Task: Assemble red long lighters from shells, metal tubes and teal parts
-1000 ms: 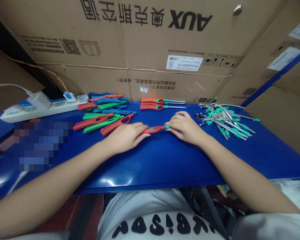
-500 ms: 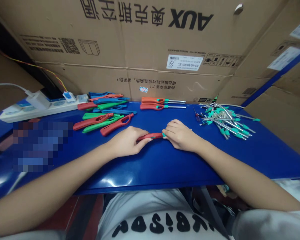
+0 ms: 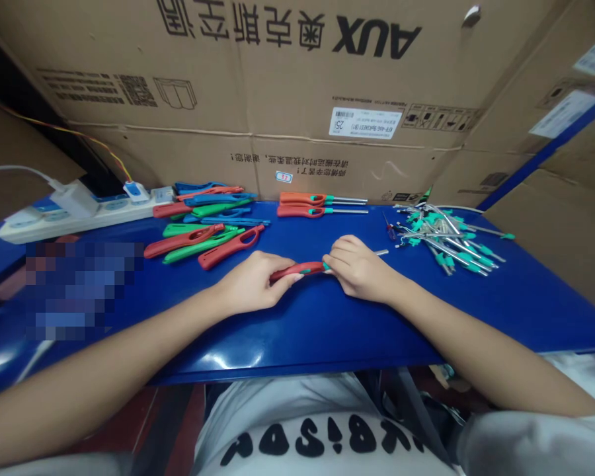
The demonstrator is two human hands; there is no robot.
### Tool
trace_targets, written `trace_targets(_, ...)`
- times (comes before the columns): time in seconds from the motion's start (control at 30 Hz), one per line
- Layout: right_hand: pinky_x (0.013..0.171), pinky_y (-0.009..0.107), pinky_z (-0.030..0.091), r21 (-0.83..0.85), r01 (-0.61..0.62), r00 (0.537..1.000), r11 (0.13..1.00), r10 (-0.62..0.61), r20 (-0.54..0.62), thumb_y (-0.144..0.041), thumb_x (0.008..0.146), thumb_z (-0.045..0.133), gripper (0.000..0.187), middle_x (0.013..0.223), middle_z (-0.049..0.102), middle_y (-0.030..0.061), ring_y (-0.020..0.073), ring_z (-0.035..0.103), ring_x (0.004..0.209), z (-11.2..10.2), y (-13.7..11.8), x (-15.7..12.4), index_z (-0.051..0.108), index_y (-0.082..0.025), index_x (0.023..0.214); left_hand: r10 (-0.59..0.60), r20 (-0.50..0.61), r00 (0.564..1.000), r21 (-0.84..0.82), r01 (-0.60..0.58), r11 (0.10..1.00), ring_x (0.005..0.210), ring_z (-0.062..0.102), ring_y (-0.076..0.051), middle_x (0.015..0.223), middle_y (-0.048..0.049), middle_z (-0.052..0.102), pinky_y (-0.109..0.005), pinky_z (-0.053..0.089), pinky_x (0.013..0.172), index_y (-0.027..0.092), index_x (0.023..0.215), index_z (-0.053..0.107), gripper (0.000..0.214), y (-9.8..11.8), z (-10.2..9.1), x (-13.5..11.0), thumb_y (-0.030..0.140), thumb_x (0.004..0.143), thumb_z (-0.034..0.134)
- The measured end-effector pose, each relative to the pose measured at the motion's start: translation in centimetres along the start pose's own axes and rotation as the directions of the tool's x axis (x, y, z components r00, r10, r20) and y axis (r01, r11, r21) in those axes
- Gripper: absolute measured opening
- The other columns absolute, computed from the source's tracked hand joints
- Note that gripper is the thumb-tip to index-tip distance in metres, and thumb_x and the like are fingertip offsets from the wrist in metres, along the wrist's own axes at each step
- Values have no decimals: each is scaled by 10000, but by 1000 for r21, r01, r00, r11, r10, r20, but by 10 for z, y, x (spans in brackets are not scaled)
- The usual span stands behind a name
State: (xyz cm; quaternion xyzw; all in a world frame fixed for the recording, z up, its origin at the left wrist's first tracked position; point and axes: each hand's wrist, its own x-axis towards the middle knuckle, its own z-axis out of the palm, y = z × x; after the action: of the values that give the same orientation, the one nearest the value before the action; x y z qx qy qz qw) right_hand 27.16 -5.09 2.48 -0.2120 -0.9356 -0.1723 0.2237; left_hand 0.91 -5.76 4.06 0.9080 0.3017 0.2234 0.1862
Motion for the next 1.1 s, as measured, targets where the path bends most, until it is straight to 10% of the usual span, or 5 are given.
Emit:
trace_targets(0.57, 812, 367, 398, 223, -184, 971, 957, 141, 193, -240, 961, 518, 205, 768, 659, 91, 213, 555, 774, 2, 3, 2, 687, -139, 903, 13, 140, 990, 341, -60, 938, 810, 703, -223, 942, -76, 739, -304, 488, 686, 165, 1111, 677, 365, -1, 1, 0, 391, 1047, 398)
trace_targets(1.1, 821, 331, 455, 174, -611, 747, 772, 491, 448, -509, 880, 646, 365, 997, 664, 85, 236, 598, 933, -24, 51, -21, 644, -196, 1068, -38, 73, 997, 427, 3, 904, 1111, 630, -274, 1190, -113, 688, -420, 504, 1016, 147, 1286, 647, 374, -20, -5, 5, 354, 992, 545)
